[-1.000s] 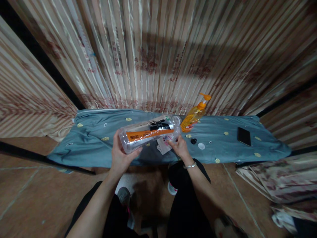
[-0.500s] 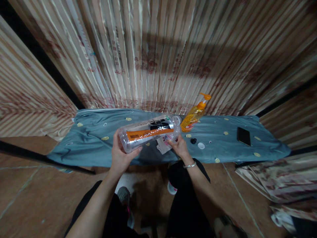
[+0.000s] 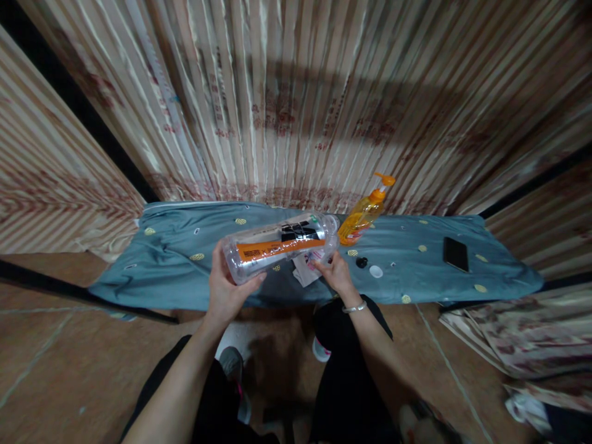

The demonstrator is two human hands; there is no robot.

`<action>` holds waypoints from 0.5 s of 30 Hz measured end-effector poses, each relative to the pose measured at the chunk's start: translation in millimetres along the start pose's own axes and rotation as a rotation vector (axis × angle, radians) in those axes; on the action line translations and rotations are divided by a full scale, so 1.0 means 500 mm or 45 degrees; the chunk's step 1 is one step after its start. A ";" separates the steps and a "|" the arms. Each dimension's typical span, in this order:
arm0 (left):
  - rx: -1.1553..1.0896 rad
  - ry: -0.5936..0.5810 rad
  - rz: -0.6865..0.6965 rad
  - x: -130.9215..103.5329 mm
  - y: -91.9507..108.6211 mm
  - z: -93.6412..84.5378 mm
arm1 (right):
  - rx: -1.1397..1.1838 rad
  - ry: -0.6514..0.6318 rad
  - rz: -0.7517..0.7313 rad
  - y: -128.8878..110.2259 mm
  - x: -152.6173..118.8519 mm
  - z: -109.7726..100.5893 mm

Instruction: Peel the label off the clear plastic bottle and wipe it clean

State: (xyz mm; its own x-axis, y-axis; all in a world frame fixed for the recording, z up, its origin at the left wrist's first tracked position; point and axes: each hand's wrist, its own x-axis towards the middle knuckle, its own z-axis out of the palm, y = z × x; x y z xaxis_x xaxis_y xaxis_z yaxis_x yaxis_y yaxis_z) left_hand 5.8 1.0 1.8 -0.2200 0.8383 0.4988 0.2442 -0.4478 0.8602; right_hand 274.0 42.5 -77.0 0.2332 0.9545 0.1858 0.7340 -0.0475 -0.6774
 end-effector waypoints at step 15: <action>0.005 0.004 -0.002 0.000 -0.001 -0.001 | 0.058 0.007 0.026 -0.007 -0.003 -0.004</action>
State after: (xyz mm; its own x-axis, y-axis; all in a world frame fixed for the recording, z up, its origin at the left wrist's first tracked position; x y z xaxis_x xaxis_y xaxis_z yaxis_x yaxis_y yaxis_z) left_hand 5.2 0.9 1.6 -0.2230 0.8380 0.4981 0.2474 -0.4456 0.8604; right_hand 272.4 40.8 -73.4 0.2515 0.9518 0.1753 0.6991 -0.0534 -0.7130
